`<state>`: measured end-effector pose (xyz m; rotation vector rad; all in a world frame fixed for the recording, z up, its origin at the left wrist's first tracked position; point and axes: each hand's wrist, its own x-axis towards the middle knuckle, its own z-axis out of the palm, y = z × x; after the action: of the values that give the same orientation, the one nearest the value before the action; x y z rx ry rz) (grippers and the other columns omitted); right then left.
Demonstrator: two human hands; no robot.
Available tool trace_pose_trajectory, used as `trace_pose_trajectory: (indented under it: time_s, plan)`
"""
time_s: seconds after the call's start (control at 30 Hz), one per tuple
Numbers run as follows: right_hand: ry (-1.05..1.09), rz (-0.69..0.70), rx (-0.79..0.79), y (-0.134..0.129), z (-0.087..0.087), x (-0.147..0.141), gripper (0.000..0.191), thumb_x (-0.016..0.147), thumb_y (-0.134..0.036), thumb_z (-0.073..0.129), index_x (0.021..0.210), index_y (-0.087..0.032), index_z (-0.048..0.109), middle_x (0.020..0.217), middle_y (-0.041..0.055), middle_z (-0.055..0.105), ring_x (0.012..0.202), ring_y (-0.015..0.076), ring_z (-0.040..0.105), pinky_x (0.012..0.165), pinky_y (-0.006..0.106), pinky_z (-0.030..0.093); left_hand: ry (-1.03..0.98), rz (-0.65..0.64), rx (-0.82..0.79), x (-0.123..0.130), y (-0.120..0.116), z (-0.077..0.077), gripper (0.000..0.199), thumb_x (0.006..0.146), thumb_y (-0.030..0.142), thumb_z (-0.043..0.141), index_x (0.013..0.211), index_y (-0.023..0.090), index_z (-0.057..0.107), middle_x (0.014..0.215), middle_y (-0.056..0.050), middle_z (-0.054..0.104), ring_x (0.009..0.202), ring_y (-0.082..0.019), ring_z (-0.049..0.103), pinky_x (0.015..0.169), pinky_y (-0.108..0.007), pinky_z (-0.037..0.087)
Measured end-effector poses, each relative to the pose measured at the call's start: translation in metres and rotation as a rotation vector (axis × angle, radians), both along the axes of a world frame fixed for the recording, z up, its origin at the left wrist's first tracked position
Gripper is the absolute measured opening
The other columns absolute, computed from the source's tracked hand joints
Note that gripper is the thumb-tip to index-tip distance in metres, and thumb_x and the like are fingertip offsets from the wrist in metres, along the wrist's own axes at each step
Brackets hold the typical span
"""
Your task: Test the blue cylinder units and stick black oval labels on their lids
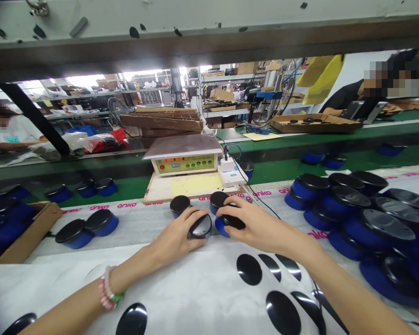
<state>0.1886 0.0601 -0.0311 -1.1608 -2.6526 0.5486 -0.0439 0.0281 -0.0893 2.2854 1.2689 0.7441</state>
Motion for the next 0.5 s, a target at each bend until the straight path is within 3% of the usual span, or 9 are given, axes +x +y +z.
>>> trace_pose_trajectory:
  time_s: [0.13, 0.3, 0.4, 0.5]
  plan:
    - [0.003, 0.001, 0.024, 0.0, 0.003, -0.003, 0.03, 0.085, -0.034, 0.051, 0.114, -0.031, 0.06, 0.127, 0.0053, 0.048, 0.105, 0.0217, 0.058, 0.087, 0.036, 0.048, -0.007, 0.021, -0.026, -0.001, 0.005, -0.01, 0.063, 0.079, 0.03, 0.064, 0.136, 0.028, 0.037, 0.134, -0.008, 0.043, 0.119, -0.026, 0.05, 0.102, -0.043, 0.043]
    - [0.049, 0.019, 0.138, 0.001, 0.001, 0.001, 0.028, 0.086, -0.034, 0.05, 0.11, -0.027, 0.063, 0.127, 0.0075, 0.051, 0.111, 0.0232, 0.056, 0.089, 0.036, 0.048, -0.007, -0.028, -0.039, -0.006, 0.005, -0.009, 0.062, 0.079, 0.025, 0.062, 0.136, 0.03, 0.038, 0.143, -0.006, 0.036, 0.125, -0.025, 0.046, 0.106, -0.04, 0.039]
    - [0.097, 0.072, 0.227, 0.0, 0.01, -0.003, 0.028, 0.088, -0.034, 0.049, 0.111, -0.027, 0.063, 0.126, 0.008, 0.052, 0.108, 0.0226, 0.057, 0.085, 0.034, 0.05, -0.017, -0.023, -0.039, -0.005, 0.004, -0.009, 0.06, 0.08, 0.025, 0.061, 0.136, 0.03, 0.039, 0.143, -0.005, 0.036, 0.126, -0.025, 0.045, 0.107, -0.04, 0.038]
    - [0.126, 0.168, 0.299, 0.001, 0.028, -0.026, 0.028, 0.089, -0.032, 0.049, 0.113, -0.027, 0.062, 0.125, 0.0079, 0.052, 0.101, 0.0213, 0.059, 0.082, 0.034, 0.05, -0.035, -0.001, -0.03, -0.002, 0.005, -0.012, 0.061, 0.078, 0.023, 0.062, 0.134, 0.028, 0.04, 0.141, -0.005, 0.04, 0.125, -0.025, 0.046, 0.106, -0.04, 0.04]
